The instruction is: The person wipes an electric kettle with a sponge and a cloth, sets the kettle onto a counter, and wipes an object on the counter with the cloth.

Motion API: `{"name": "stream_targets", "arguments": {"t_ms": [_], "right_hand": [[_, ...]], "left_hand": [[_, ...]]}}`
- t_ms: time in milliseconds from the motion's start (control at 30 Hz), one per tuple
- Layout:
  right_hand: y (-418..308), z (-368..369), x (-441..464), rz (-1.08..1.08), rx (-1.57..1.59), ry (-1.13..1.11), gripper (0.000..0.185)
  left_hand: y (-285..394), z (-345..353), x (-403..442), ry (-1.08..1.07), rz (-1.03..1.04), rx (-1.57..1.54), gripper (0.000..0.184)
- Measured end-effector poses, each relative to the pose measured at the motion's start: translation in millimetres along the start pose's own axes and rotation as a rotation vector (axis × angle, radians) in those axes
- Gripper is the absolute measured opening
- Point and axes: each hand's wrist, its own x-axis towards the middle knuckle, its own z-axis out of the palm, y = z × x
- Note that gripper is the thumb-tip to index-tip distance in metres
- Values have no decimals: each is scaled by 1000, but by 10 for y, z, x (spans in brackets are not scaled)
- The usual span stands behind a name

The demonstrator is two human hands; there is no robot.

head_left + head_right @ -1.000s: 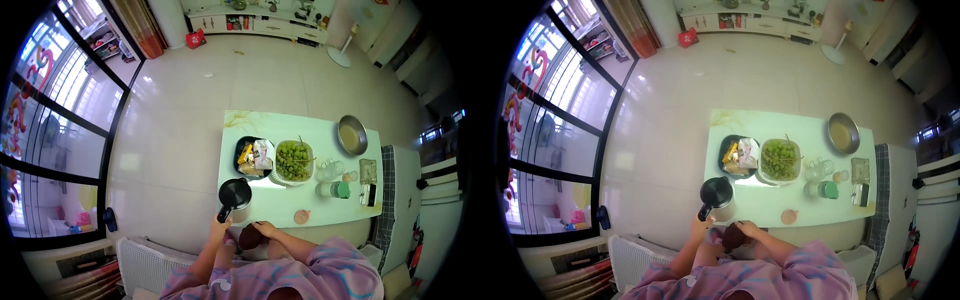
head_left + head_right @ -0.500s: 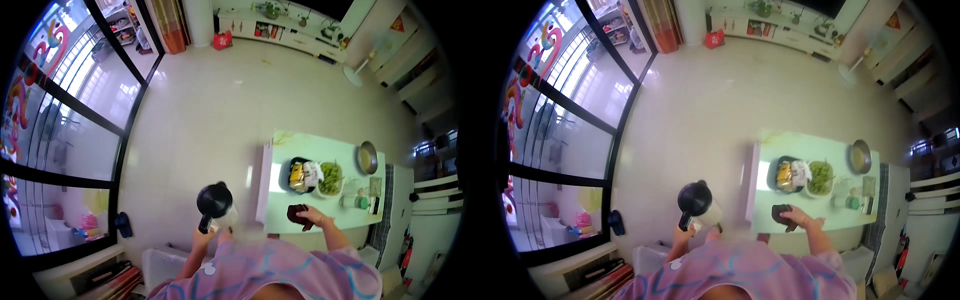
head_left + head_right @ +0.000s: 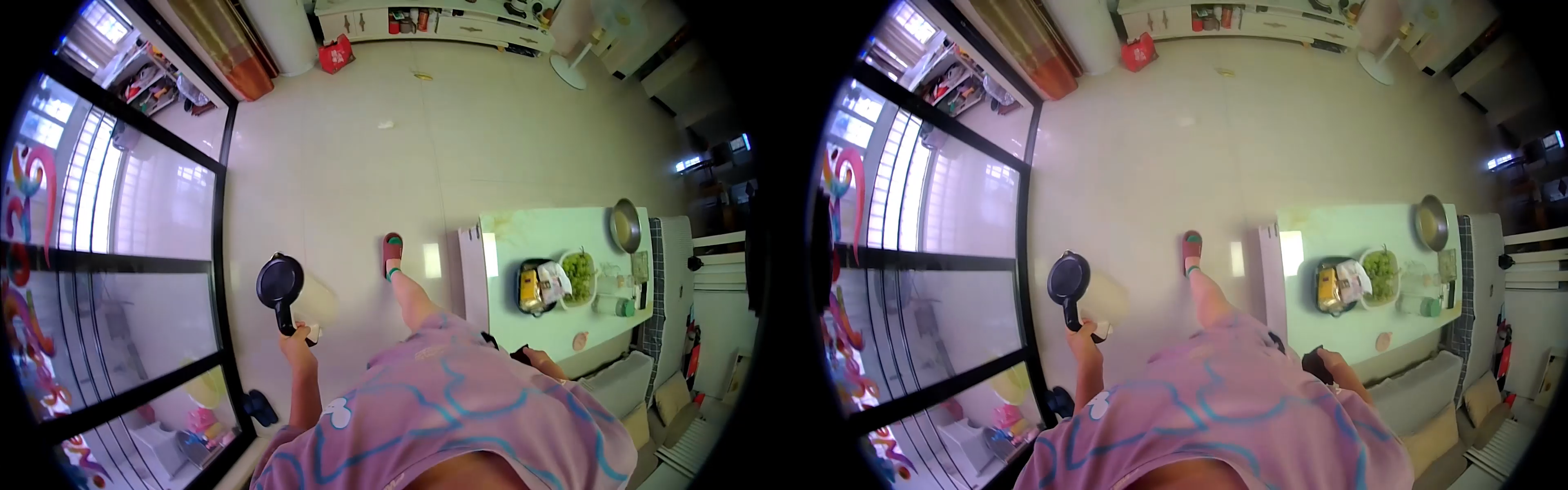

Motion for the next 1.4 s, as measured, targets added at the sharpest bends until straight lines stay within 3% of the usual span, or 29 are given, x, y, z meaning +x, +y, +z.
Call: {"name": "stream_targets", "arguments": {"t_ms": [67, 200, 267, 300, 400, 433, 500, 600, 667, 800, 933, 1000, 1067, 1267, 1333, 1367, 1400], "right_hand": [[-241, 34, 400, -21, -61, -6, 52], [-1666, 143, 1031, -194, -350, 69, 49], [-2699, 172, 1510, -359, -416, 182, 48], [-3485, 196, 1322, -191, -169, 151, 54], [-5355, 236, 1798, -567, -427, 200, 54], [-6057, 252, 1617, -692, -370, 143, 50], [-7181, 320, 1407, -736, -298, 119, 45], [-8367, 381, 860, -742, -149, 107, 45], [-8643, 437, 1187, -770, -181, 184, 47], [-8637, 513, 1490, -564, -228, 182, 49], [-8136, 519, 1678, -211, -367, 126, 56], [-7966, 564, 1654, -145, -257, 257, 59], [-7785, 532, 1942, 153, -422, 113, 61], [-9389, -282, 2666, 7, -364, 83, 56], [-10647, -719, 2754, -94, -433, 168, 53], [-11157, -901, 2775, -245, -330, 261, 50], [-11753, -1099, 2748, -247, -224, 319, 45]], "left_hand": [[260, 219, 422, 27, 40, -139, 29], [799, 605, 1186, 5, 67, -213, 29], [1104, 774, 1506, 17, 104, -212, 28], [1253, 899, 1691, 54, 136, -192, 28], [1616, 1352, 2320, 129, 188, -141, 26], [1712, 1491, 2566, 114, 201, -135, 26], [1897, 1783, 3090, 91, 202, -97, 27], [2245, 2335, 4038, -24, 130, -59, 27], [2502, 2846, 4739, -38, 128, -29, 27], [3203, 4002, 5827, -183, 26, 124, 26], [3760, 5200, 6676, -354, 4, 120, 25], [3873, 5806, 7101, -385, 31, 123, 24], [3963, 6413, 7412, -403, 53, 117, 24], [4265, 8027, 7850, -496, -8, 100, 21], [4166, 8527, 8108, -514, 0, 84, 20], [4117, 8779, 8232, -523, 2, 89, 20], [4088, 9084, 8367, -536, 3, 97, 21]]}}
